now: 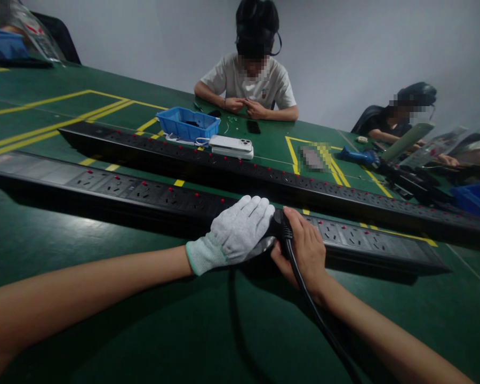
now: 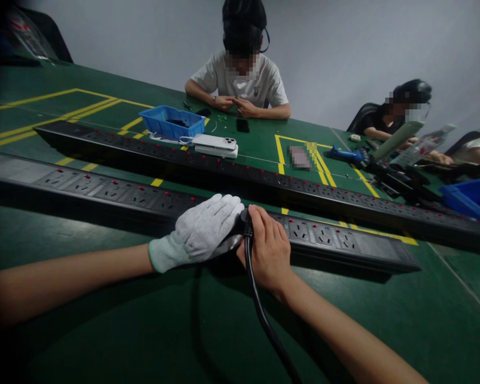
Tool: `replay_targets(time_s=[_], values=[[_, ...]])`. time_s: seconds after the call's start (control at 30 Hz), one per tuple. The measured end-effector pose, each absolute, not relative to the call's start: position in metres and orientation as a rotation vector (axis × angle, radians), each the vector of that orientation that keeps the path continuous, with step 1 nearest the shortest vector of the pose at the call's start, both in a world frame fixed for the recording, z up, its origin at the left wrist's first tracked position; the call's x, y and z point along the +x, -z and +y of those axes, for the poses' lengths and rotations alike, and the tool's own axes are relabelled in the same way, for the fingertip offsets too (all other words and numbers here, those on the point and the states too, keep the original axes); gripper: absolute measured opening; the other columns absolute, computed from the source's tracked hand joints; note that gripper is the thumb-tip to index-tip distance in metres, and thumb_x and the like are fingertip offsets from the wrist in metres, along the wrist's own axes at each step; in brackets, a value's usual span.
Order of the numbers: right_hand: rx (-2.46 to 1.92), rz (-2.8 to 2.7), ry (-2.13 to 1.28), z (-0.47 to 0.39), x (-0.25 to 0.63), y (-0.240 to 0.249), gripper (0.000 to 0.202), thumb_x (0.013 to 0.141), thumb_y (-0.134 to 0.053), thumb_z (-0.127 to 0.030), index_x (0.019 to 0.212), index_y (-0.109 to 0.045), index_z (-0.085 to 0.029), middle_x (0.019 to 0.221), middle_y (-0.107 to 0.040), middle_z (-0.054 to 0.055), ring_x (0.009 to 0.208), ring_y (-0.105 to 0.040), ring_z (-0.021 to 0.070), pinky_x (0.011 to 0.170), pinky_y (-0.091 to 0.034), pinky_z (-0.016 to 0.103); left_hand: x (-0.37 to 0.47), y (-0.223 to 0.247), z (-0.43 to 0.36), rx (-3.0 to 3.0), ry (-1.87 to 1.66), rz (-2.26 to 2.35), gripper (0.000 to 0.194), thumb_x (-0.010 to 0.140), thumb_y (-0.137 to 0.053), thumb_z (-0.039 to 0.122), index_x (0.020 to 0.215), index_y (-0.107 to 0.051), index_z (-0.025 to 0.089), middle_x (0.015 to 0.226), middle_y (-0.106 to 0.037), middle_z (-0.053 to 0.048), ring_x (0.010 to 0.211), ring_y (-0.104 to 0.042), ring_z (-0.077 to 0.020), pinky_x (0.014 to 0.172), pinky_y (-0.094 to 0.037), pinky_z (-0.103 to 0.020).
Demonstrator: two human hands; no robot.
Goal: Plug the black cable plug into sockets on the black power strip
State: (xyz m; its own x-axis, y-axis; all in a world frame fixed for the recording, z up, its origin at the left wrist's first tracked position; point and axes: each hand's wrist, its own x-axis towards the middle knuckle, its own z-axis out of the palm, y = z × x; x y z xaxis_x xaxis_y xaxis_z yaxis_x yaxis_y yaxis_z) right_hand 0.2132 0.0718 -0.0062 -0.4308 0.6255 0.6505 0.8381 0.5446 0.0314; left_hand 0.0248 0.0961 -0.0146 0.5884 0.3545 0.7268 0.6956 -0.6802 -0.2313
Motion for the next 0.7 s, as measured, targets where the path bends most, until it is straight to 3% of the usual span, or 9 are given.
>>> replay_targets(time_s=[0.7], values=[[-1.182, -2.241, 0.438, 0.0722, 0.2197, 0.0095, 0.071, 0.072, -0.046, -0.016, 0.140, -0.026, -0.013, 0.133, -0.048, 0.014, 0.117, -0.050, 0.0262, 0.097, -0.043, 0.043, 0.0249, 0.0104, 0.0957, -2.365, 0.840, -0.868, 0.056, 0.089, -0.044, 0.046, 0.124, -0.048, 0.002, 0.124, -0.055, -0.021, 0.122, -0.047, -0.0308, 0.102, -0.041, -0.046]])
